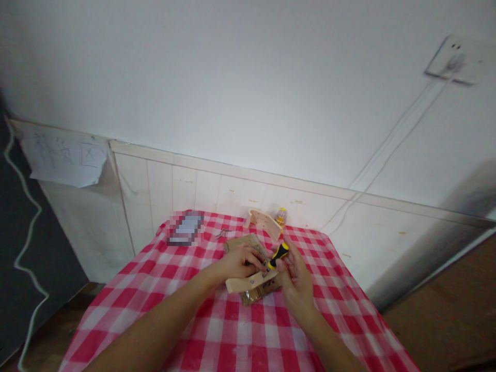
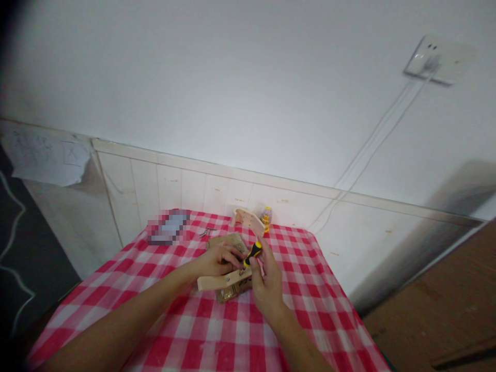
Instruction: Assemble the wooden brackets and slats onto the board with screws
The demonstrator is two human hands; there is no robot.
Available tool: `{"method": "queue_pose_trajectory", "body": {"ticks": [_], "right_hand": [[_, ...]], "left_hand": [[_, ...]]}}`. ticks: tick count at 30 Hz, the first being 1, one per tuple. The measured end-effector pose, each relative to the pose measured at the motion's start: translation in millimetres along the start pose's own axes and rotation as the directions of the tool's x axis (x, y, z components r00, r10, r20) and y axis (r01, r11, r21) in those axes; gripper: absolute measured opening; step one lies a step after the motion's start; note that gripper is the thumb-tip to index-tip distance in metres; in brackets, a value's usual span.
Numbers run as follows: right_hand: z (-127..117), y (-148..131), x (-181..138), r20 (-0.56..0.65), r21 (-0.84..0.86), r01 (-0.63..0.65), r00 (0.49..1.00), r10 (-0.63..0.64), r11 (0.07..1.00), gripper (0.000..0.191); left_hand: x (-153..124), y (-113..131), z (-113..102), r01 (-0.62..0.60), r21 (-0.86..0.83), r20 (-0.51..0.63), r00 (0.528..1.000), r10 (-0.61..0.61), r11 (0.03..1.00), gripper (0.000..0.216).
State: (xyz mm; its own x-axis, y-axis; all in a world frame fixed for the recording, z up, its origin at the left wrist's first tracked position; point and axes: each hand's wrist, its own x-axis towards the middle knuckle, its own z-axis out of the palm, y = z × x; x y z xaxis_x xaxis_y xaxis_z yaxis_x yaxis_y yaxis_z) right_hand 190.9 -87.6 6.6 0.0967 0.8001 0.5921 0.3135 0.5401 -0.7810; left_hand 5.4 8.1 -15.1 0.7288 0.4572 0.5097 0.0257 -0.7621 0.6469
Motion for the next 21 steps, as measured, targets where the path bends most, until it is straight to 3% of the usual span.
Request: {"method": "queue_pose_trajectory", "body": {"ticks": [13, 18, 21], "right_hand": [[-1, -1, -2, 0.021, -0.009, -0.010, 1.000, 0.011, 1.000, 0.051], [-3, -14, -2, 0.131, 0.044, -0.016, 0.991, 0.010, 0.999, 0.041], [-3, -16, 0, 0.133, 0.048, -0.016, 0.991, 0.009, 0.999, 0.038]], "left_hand": [[2, 4, 0, 0.011, -0.037, -0.011, 1.000, -0.011, 0.999, 0.018], [2, 5, 1, 0.035, -0.063, -0.013, 0.999, -0.036, 0.997, 0.020], [2, 7, 0, 0.061, -0.079, -0.007, 0.998, -0.062, 0.995, 0.023]]}}
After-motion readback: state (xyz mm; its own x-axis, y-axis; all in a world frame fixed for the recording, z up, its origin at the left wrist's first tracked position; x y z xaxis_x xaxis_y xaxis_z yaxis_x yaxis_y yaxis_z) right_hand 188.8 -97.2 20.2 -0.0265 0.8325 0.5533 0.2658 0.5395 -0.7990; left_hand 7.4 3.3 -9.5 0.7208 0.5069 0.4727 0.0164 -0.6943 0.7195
